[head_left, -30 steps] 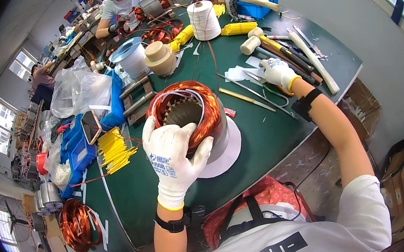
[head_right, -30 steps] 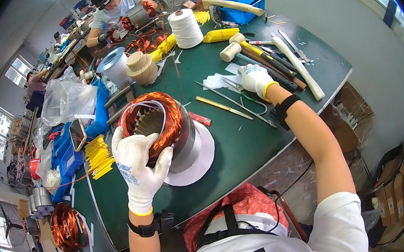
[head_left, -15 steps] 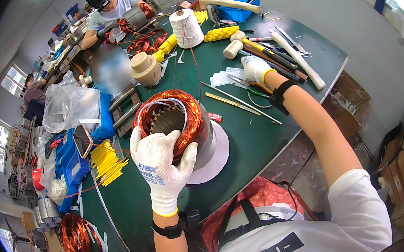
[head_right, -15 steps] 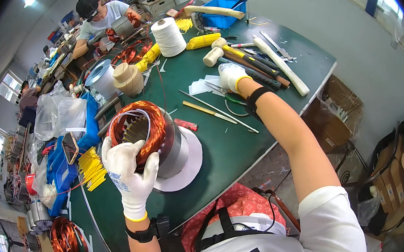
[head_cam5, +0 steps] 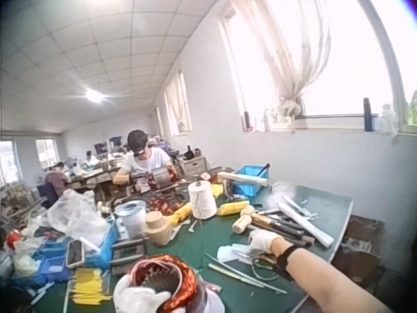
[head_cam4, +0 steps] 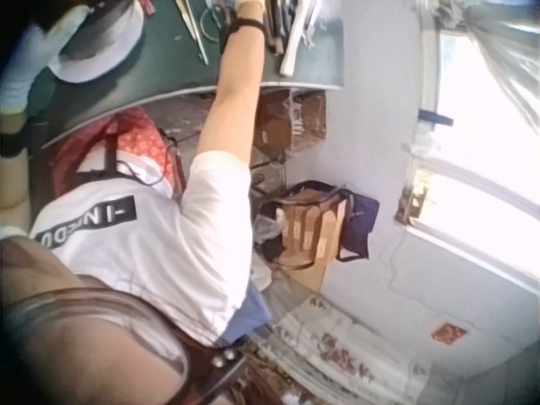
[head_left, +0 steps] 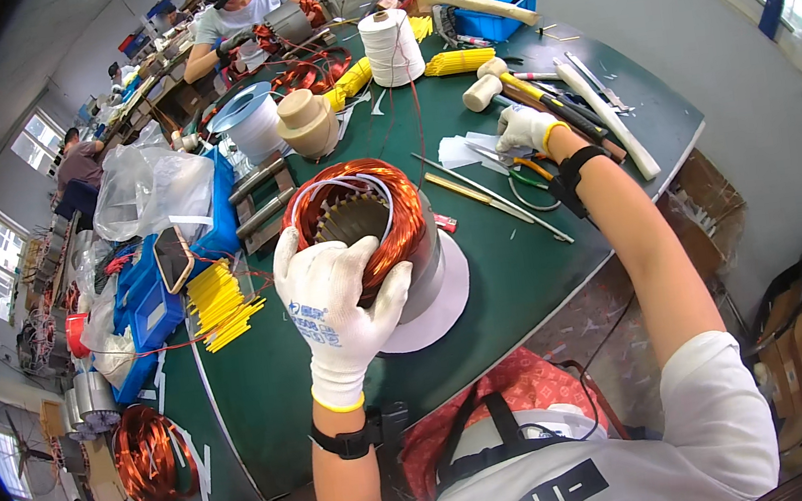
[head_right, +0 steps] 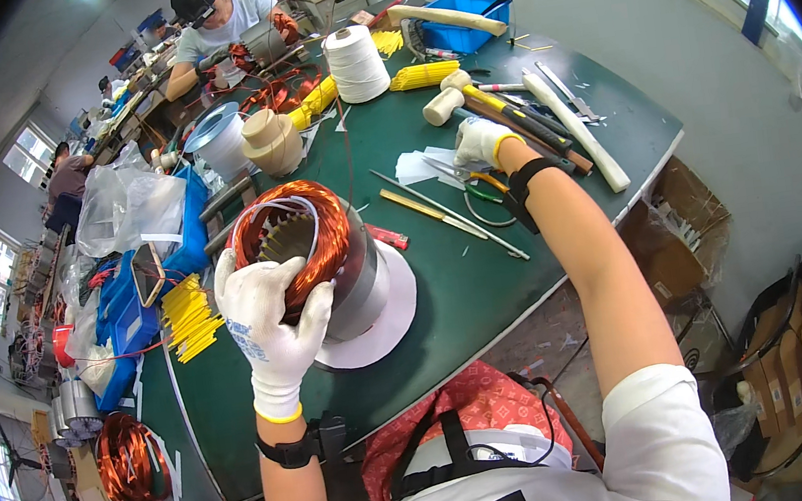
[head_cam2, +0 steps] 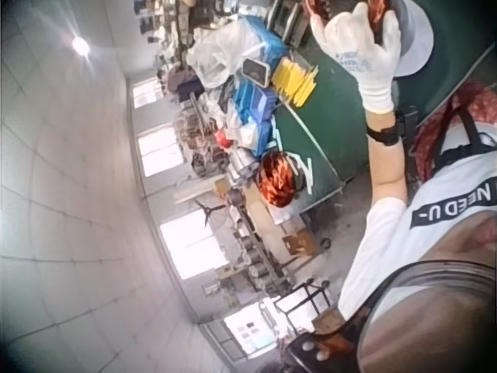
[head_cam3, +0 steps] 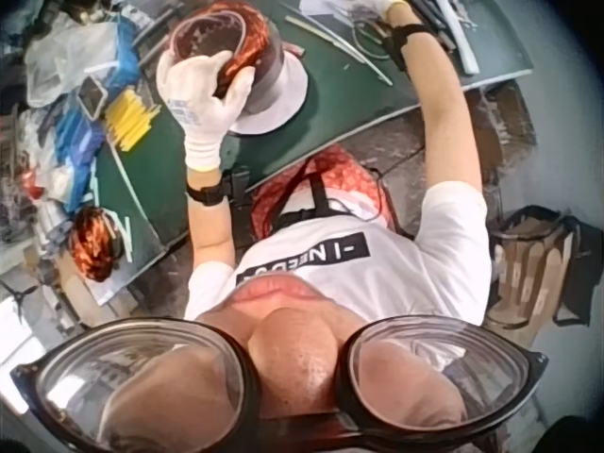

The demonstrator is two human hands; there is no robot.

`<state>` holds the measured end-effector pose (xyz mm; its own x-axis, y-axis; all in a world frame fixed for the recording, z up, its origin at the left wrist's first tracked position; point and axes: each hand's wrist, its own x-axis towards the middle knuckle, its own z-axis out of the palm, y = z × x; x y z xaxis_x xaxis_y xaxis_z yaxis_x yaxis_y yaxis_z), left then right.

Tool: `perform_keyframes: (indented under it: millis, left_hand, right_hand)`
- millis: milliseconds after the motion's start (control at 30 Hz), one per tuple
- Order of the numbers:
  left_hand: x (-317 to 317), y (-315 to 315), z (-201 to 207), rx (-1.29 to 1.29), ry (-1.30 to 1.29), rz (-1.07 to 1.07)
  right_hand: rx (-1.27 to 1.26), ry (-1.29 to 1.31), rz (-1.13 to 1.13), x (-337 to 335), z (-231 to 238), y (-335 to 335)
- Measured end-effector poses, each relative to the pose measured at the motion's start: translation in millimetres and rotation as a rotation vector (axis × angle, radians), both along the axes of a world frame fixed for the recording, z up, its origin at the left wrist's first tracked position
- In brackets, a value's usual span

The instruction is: The person places a stator on a stand, inserts a paper strip into the core, and uses a metal tool to press copper wire coils into the slots. After positioning the wires, the person inserts another paper strip and presses it down with the tool.

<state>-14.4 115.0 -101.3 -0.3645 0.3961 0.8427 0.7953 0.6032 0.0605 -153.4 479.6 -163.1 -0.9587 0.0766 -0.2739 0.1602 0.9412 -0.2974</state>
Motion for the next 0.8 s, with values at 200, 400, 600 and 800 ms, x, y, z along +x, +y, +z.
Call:
perform_keyframes:
  millis: [200, 400, 600, 800]
  left_hand:
    - [-2, 8, 0, 0.017, -0.006, -0.018]
    - [-2, 0, -6, 0.035, 0.006, -0.017]
    - [-16, -13, -11, 0.031, 0.062, -0.104]
    - [7, -25, -19, 0.070, 0.134, 0.041]
  right_hand:
    - [-0.669, 0.095, -0.098, 9, -5, 50]
    - [-0.653, 0.340, -0.080, 94, 56, 7]
    - [-1.105, 0.645, -0.146, 190, 47, -25]
    - [-1.660, 0.644, -0.294, 242, 36, -83]
